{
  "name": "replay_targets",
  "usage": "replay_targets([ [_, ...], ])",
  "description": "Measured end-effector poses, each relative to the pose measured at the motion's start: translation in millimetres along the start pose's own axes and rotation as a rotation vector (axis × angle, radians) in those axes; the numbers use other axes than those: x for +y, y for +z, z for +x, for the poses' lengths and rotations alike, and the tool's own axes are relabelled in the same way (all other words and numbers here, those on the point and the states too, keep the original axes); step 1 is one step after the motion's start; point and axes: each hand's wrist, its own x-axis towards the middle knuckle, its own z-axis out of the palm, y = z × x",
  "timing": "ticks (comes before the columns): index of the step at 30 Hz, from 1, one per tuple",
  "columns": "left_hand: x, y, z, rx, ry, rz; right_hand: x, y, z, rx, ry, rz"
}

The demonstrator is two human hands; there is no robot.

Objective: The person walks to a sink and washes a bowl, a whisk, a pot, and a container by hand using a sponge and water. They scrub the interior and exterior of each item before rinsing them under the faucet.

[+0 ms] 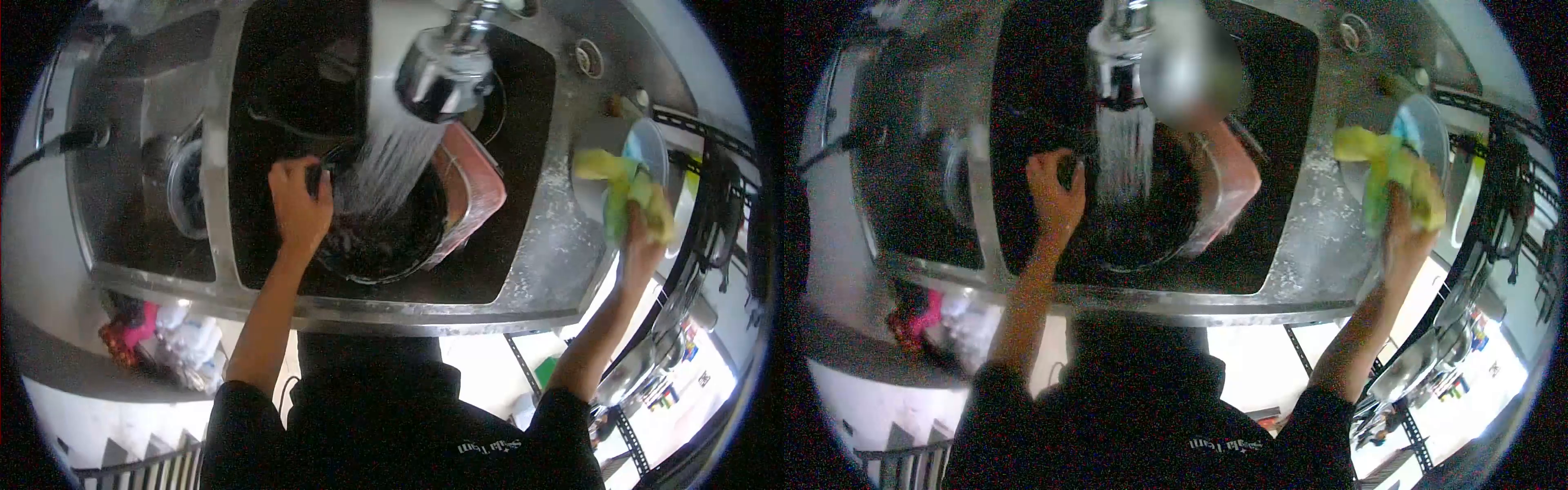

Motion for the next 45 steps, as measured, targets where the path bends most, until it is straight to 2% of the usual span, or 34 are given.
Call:
replay_targets([
  [2, -21, 2, -1, 0.054, -0.094, -0.031, -29, 17, -26, -0.079, 0.185, 0.305],
  [3, -30, 7, -4, -0.048, -0.223, -0.244, -45, 28, -31, -0.293, 0.107, 0.261],
  [4, -37, 14, -6, -0.162, -0.280, -0.206, -66, 42, -36, -0.505, 0.029, 0.212],
  [6, -49, 27, -9, -0.397, -0.397, -0.132, -126, 97, -49, -0.838, 0.160, 0.362],
  [7, -49, 29, -8, -0.391, -0.319, -0.090, -110, 126, -59, -1.039, -0.284, 0.144],
  [8, -44, 25, -6, -0.395, -0.331, -0.162, -120, 154, -77, -0.993, 0.026, 0.180],
  [9, -34, 14, -2, -0.399, -0.348, -0.234, -126, 176, -79, -1.074, -0.058, -0.049],
  [11, -30, 9, -2, -0.365, -0.332, -0.295, -73, 238, -94, -1.217, -0.063, -0.109],
  [13, -32, 11, -8, -0.305, -0.285, -0.273, -12, 291, -132, -0.792, -0.528, -0.475],
  [16, -26, 4, -7, -0.331, -0.387, -0.315, -42, 319, -176, -0.750, -0.689, -0.692],
  [19, -34, 18, -12, -0.292, -0.313, -0.315, -2, 365, -190, -0.687, -0.590, -0.489],
  [21, -36, 19, -14, -0.297, -0.319, -0.342, -7, 372, -158, -0.994, -0.447, -0.725],
  [24, -34, 18, -14, -0.341, -0.361, -0.334, -31, 331, -129, -1.191, -0.367, -0.794],
  [26, -30, 14, -12, -0.359, -0.399, -0.348, -15, 307, -143, -1.155, -0.564, -0.706],
  [28, -22, 10, -14, -0.348, -0.449, -0.395, 42, 299, -184, -1.029, -0.958, -0.556],
  [31, -26, 21, -22, -0.240, -0.397, -0.421, -11, 316, -210, -1.485, -0.288, -0.386],
  [33, -27, 17, -24, -0.245, -0.357, -0.374, -37, 320, -200, -1.335, -0.413, 0.040],
  [35, -29, 14, -27, -0.257, -0.336, -0.345, -35, 334, -190, -1.244, -0.426, 0.162],
  [37, -31, 15, -29, -0.271, -0.337, -0.337, -15, 361, -168, -1.238, -0.345, -0.011],
  [40, -33, 19, -35, -0.221, -0.289, -0.380, -27, 352, -149, -1.176, -0.480, -0.054],
  [43, -32, 17, -39, -0.232, -0.293, -0.451, -32, 334, -150, -1.210, -0.444, -0.191],
  [45, -32, 18, -45, -0.203, -0.281, -0.466, -31, 316, -161, -1.230, -0.499, -0.357],
])
